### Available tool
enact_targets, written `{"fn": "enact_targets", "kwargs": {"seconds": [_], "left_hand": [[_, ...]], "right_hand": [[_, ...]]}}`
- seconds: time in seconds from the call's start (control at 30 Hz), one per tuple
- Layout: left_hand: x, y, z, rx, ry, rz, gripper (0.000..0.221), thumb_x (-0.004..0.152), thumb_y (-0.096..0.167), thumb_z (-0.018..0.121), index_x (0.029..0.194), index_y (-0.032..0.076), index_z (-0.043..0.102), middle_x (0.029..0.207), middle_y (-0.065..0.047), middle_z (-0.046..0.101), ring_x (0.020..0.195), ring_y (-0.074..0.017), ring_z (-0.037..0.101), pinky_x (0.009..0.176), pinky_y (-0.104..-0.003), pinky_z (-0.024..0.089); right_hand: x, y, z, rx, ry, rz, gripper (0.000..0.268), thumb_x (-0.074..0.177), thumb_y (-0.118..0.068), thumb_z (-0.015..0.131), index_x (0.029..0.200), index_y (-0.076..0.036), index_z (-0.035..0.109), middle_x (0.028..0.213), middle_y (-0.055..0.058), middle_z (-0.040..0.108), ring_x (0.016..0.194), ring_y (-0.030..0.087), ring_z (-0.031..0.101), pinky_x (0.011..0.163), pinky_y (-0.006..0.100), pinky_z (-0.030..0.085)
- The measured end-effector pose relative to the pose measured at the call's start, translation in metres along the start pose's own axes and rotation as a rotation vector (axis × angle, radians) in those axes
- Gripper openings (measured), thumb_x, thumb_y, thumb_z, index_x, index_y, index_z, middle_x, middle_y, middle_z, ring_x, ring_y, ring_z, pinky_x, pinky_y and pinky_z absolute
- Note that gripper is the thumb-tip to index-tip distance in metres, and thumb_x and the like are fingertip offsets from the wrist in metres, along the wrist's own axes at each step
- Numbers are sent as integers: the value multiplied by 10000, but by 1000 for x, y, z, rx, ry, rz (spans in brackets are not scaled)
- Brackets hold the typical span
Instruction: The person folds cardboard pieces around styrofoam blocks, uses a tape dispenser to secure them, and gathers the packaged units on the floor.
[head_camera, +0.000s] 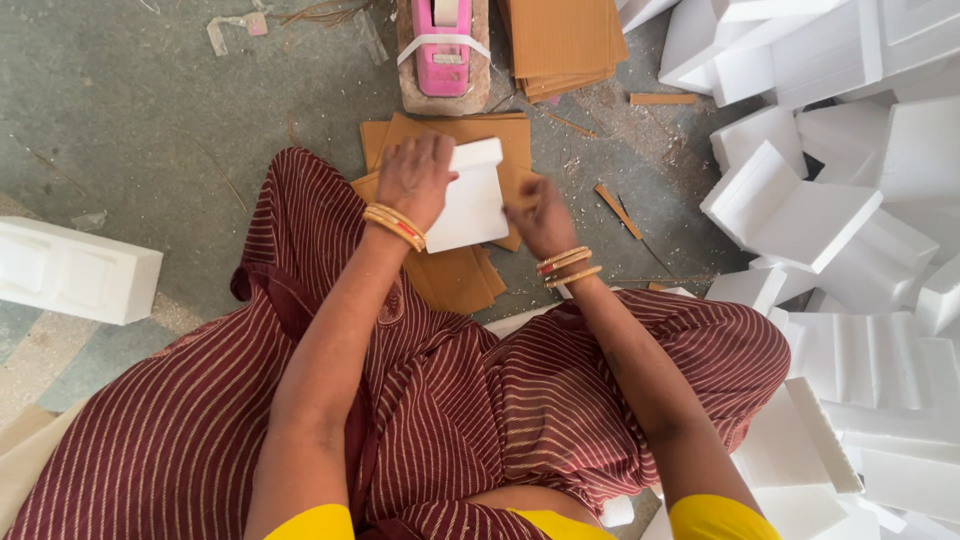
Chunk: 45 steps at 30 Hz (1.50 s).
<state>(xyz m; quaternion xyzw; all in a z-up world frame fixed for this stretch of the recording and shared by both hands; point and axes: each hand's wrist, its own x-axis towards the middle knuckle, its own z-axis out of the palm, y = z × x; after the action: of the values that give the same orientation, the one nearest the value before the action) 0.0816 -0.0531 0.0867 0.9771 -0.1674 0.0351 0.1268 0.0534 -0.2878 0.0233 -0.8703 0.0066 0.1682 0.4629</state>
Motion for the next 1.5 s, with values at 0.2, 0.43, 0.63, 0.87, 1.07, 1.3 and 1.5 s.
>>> {"fn": "enact_targets", "kwargs": {"seconds": [0.2, 0.43, 0.63, 0.87, 1.07, 1.3, 1.5], "left_hand": [[-32, -19, -5, -52, 160, -113, 444, 901, 295, 786, 1166, 40, 538, 1109, -153, 654, 995, -332, 635, 821, -483, 474], [-58, -56, -10, -170, 255, -232, 498, 968, 347, 792, 1224, 20, 518, 1073, -148, 622, 989, -324, 628, 871, -468, 509], [-70, -75, -61, -257, 413, -175, 499, 1042, 309, 746, 1336, -9, 497, 1205, -205, 619, 1093, -406, 610, 933, -516, 498], [-47, -44, -52, -188, 382, -124, 500, 1011, 374, 731, 1270, 7, 511, 1146, -190, 609, 1050, -388, 612, 896, -515, 481], [-29, -28, -66, -179, 291, -79, 441, 971, 297, 748, 1243, 30, 528, 1129, -146, 619, 1049, -360, 616, 873, -500, 471], [-29, -41, -58, -195, 380, -120, 392, 1041, 299, 751, 1270, 56, 547, 1137, -104, 637, 1046, -282, 639, 918, -469, 501], [-58, -45, -43, -352, 619, -170, 491, 1102, 317, 680, 1410, -10, 483, 1250, -166, 617, 1130, -338, 613, 964, -502, 496]], "right_hand": [[-54, 22, 55, -408, -309, 76, 731, 822, -488, 793, 1289, 11, 537, 1229, 254, 654, 1109, 389, 657, 923, 456, 524], [-51, 11, 58, -55, -362, 81, 579, 782, -370, 775, 1227, -41, 606, 1105, 193, 724, 1036, 345, 722, 894, 430, 555], [-10, -27, -1, -364, -187, -106, 354, 891, -319, 757, 1125, -90, 623, 1003, 164, 727, 962, 399, 684, 822, 496, 528], [36, -9, -18, -304, 291, -327, 467, 929, -222, 739, 1345, -80, 582, 1255, 184, 645, 1104, 398, 653, 902, 459, 538], [42, 17, -22, 462, -64, -130, 627, 1045, -315, 643, 1535, -30, 374, 1243, 130, 656, 1111, 213, 644, 985, 355, 520], [9, -64, -27, 622, -318, -185, 769, 982, -188, 712, 1594, -3, 286, 1250, 159, 688, 1190, 213, 662, 1052, 344, 515], [-36, -123, -27, 262, 49, -378, 746, 935, -70, 768, 1561, -36, 364, 1093, 173, 761, 977, 227, 775, 896, 340, 607]]}}
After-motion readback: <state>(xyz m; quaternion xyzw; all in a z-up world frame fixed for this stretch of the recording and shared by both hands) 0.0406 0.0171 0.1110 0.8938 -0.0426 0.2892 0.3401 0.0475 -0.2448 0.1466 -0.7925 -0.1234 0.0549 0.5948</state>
